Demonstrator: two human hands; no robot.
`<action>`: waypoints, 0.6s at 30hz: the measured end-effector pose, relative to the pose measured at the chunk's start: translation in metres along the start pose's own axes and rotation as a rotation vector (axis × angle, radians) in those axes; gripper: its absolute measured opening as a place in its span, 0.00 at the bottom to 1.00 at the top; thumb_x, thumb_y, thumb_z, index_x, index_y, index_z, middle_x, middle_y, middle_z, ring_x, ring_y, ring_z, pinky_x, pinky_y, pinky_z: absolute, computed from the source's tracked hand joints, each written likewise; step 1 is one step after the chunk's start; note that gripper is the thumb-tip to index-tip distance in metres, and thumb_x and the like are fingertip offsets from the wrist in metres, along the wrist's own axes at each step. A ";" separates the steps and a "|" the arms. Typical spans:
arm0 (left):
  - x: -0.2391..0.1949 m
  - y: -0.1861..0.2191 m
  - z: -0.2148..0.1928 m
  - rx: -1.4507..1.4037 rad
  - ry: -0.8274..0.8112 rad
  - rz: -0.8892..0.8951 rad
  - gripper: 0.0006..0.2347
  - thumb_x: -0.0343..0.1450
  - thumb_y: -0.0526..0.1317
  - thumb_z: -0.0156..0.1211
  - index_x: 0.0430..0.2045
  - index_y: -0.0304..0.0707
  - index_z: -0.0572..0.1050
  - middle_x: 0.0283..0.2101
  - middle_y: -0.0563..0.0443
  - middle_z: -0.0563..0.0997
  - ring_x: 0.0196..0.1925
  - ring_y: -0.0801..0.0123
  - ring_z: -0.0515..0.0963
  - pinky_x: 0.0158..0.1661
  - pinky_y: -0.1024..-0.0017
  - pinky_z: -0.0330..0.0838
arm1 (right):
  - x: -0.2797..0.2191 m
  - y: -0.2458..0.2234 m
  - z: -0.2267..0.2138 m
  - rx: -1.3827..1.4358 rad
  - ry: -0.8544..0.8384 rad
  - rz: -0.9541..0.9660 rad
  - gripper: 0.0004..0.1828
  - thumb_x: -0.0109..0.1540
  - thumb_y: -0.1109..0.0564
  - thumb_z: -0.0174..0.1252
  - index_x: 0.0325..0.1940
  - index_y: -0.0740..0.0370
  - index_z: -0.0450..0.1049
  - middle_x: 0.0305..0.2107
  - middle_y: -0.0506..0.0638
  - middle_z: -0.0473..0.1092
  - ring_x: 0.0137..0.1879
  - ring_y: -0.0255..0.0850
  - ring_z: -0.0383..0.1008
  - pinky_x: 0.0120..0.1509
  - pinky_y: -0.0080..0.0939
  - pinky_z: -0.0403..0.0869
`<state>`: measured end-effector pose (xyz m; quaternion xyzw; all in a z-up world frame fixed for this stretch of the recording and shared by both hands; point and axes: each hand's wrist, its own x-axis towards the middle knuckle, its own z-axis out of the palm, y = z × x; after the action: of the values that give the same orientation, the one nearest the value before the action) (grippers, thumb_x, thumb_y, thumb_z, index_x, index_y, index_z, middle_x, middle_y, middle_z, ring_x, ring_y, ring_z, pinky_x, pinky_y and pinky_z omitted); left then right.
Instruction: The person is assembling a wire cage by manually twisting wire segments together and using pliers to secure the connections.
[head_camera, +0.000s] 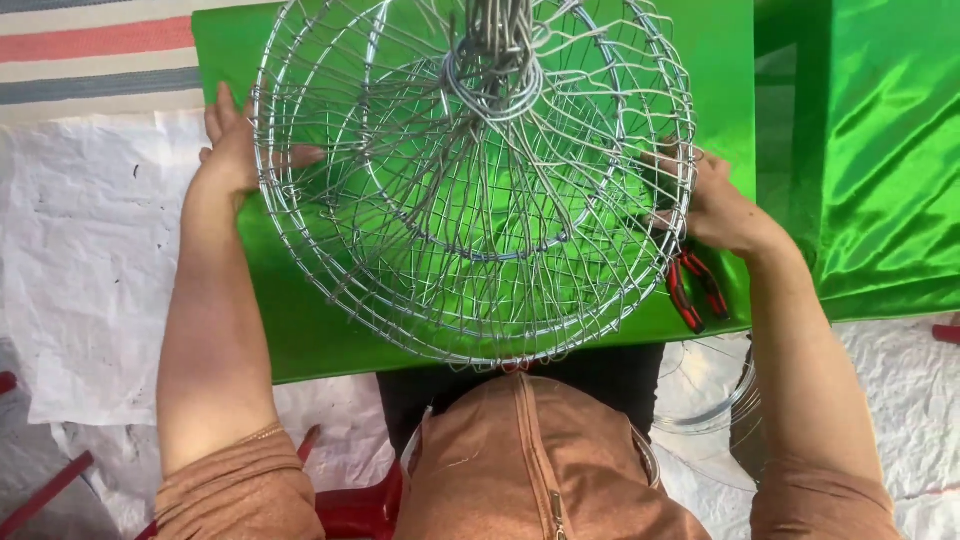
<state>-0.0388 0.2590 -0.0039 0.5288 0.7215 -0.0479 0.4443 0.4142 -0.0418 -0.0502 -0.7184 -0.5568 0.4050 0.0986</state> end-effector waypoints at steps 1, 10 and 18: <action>-0.003 0.005 -0.001 -0.040 -0.010 -0.058 0.24 0.82 0.51 0.23 0.74 0.65 0.30 0.79 0.59 0.28 0.78 0.43 0.25 0.71 0.40 0.20 | 0.000 0.000 0.003 -0.002 -0.004 0.054 0.47 0.57 0.45 0.63 0.79 0.43 0.53 0.77 0.61 0.40 0.78 0.66 0.33 0.78 0.72 0.36; 0.070 -0.009 0.018 0.707 -0.047 0.119 0.64 0.51 0.63 0.71 0.76 0.61 0.24 0.72 0.47 0.13 0.78 0.48 0.19 0.71 0.31 0.24 | 0.009 -0.025 0.015 -0.175 0.120 0.287 0.55 0.53 0.32 0.65 0.80 0.34 0.47 0.78 0.56 0.29 0.79 0.68 0.27 0.73 0.82 0.41; 0.082 -0.012 0.022 0.790 0.009 0.036 0.62 0.50 0.63 0.68 0.75 0.69 0.25 0.73 0.46 0.17 0.78 0.48 0.21 0.70 0.28 0.26 | 0.024 -0.017 0.026 -0.152 0.138 0.338 0.65 0.47 0.29 0.71 0.82 0.31 0.44 0.77 0.51 0.21 0.80 0.69 0.21 0.73 0.88 0.33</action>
<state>-0.0399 0.3010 -0.0784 0.6719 0.6401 -0.3116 0.2043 0.3856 -0.0230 -0.0682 -0.8330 -0.4493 0.3225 0.0127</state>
